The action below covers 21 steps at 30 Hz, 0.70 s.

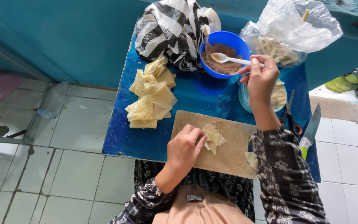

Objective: The person presses a round of dough flat on a cutting board, cuts it with a knife, trims pieces with scissors, and folds the dough wrappers. They spoon brown filling from a blue bowl onto the wrappers and pinch the dough closed into filled parcels, setting finished pieces aside.

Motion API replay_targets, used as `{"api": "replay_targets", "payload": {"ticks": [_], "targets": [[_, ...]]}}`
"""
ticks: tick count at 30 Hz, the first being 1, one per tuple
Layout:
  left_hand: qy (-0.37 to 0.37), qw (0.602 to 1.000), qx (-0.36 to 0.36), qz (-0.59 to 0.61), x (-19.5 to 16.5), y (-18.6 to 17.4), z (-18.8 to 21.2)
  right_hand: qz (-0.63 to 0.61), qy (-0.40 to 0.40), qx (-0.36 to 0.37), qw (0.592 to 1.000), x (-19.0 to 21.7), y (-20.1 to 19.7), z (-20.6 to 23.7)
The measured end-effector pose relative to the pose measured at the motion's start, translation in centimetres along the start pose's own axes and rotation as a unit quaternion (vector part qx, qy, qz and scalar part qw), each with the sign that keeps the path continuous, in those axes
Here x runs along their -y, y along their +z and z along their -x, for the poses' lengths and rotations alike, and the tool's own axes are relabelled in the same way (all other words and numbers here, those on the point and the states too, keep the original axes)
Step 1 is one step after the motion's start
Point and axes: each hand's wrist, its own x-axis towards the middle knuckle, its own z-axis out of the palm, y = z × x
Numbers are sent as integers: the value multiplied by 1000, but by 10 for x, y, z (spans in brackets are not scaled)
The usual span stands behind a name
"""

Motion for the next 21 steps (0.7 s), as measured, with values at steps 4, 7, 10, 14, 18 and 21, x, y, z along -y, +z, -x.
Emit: {"api": "replay_targets", "payload": {"ticks": [4, 7, 10, 14, 18, 21], "targets": [[31, 999, -23, -21, 2, -1, 2, 271, -117, 25, 955, 6, 7, -12], [62, 997, -30, -31, 6, -1, 1, 447, -299, 10, 843, 27, -9, 14], [80, 995, -24, -48, 12, -3, -4, 457, -246, 94, 850, 48, -21, 73], [74, 996, -26, -32, 19, -2, -7, 453, -11, 299, 840, 56, -17, 144], [73, 996, -20, -39, 19, 4, -8, 400, -6, 277, 874, 42, -16, 156], [75, 996, -18, -40, 16, 5, -9, 389, 5, 262, 883, 34, -18, 156]]}}
